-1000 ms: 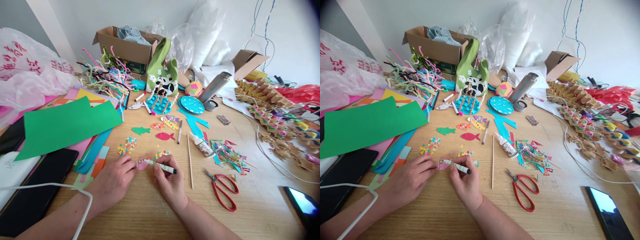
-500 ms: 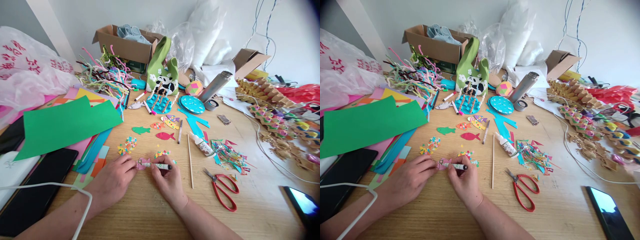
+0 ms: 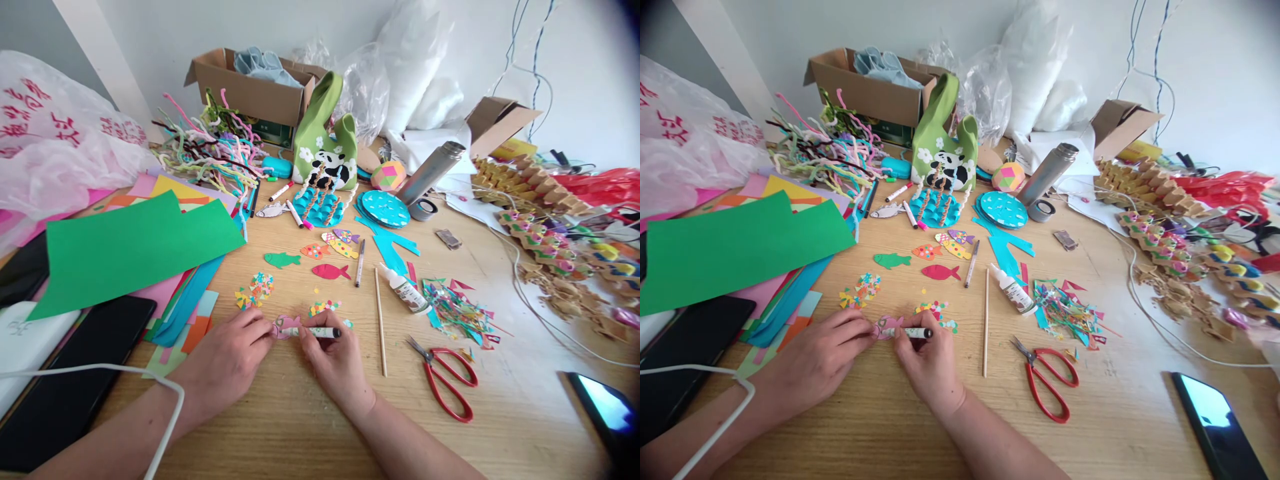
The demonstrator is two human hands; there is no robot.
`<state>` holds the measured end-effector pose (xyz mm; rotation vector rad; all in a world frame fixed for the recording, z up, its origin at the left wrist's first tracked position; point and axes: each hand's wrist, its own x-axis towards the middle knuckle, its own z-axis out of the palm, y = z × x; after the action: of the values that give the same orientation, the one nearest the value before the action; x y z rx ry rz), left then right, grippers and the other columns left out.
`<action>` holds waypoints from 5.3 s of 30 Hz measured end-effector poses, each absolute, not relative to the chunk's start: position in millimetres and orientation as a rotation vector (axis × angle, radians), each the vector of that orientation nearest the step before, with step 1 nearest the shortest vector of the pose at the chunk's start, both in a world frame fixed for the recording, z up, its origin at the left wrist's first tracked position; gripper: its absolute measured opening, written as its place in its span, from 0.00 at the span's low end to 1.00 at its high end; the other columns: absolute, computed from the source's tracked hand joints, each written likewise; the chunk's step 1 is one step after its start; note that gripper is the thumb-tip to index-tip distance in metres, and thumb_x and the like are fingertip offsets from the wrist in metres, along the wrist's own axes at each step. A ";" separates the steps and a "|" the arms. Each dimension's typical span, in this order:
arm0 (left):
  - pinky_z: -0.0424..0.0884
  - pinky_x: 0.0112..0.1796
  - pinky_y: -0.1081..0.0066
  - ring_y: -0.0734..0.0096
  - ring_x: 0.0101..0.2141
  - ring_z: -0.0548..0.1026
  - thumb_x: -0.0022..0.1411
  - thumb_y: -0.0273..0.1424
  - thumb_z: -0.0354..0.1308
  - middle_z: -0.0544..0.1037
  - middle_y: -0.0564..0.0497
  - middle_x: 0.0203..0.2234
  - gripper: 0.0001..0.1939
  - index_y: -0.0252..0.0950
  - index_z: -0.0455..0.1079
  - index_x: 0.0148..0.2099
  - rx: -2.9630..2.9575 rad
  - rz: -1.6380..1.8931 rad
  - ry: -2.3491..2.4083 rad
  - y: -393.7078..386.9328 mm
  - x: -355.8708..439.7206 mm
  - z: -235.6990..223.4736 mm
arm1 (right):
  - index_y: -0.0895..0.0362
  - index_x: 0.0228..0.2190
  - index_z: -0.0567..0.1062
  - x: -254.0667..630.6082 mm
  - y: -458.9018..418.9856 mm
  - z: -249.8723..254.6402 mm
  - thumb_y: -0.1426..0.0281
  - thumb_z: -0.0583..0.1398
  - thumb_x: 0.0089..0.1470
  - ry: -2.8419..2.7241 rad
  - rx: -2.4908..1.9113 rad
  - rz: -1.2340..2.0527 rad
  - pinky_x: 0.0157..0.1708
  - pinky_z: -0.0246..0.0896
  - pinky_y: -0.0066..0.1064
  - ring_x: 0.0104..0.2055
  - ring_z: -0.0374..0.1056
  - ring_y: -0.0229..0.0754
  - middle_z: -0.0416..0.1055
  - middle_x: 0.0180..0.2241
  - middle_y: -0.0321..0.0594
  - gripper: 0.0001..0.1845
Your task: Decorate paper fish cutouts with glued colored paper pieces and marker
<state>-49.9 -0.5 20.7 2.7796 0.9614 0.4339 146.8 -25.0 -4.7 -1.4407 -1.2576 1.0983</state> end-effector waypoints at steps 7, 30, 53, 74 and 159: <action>0.76 0.47 0.63 0.62 0.45 0.73 0.62 0.15 0.46 0.79 0.47 0.39 0.19 0.34 0.76 0.44 2.794 0.438 0.956 -0.3 -49.1 18.9 | 0.55 0.27 0.71 145.6 -25.7 -8.5 0.65 0.62 0.53 -1.233 -1.445 1.115 0.20 0.49 0.26 0.20 0.55 0.34 0.62 0.18 0.29 0.08; 0.77 0.45 0.62 0.61 0.44 0.72 0.63 0.15 0.45 0.79 0.47 0.38 0.19 0.31 0.76 0.44 2.755 0.492 0.931 0.7 -49.2 20.3 | 0.55 0.27 0.70 146.0 -25.0 -9.6 0.66 0.61 0.54 -1.249 -1.450 1.114 0.20 0.49 0.26 0.19 0.54 0.34 0.62 0.18 0.29 0.07; 0.77 0.44 0.62 0.60 0.43 0.72 0.63 0.15 0.46 0.79 0.47 0.38 0.18 0.31 0.76 0.43 2.758 0.508 0.932 -0.9 -48.5 20.0 | 0.54 0.26 0.69 146.2 -23.8 -7.2 0.67 0.60 0.52 -1.254 -1.432 1.139 0.20 0.48 0.26 0.19 0.52 0.34 0.60 0.17 0.28 0.06; 0.77 0.45 0.63 0.62 0.44 0.72 0.63 0.15 0.45 0.79 0.47 0.38 0.19 0.32 0.76 0.43 2.755 0.511 0.939 1.0 -48.7 18.5 | 0.54 0.25 0.68 146.9 -23.2 -4.0 0.67 0.61 0.50 -1.216 -1.443 1.207 0.18 0.46 0.26 0.18 0.51 0.33 0.59 0.17 0.27 0.07; 0.76 0.46 0.61 0.60 0.43 0.71 0.63 0.15 0.46 0.78 0.47 0.38 0.18 0.31 0.75 0.43 2.706 0.491 0.927 0.2 -49.0 18.1 | 0.53 0.24 0.66 148.6 -22.5 -2.0 0.64 0.60 0.50 -1.192 -1.520 1.137 0.17 0.46 0.26 0.16 0.53 0.33 0.59 0.16 0.27 0.09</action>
<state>-49.0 0.2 18.1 2.7064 0.9269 0.4911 148.6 -22.5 -2.0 -1.5199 -1.1924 1.1374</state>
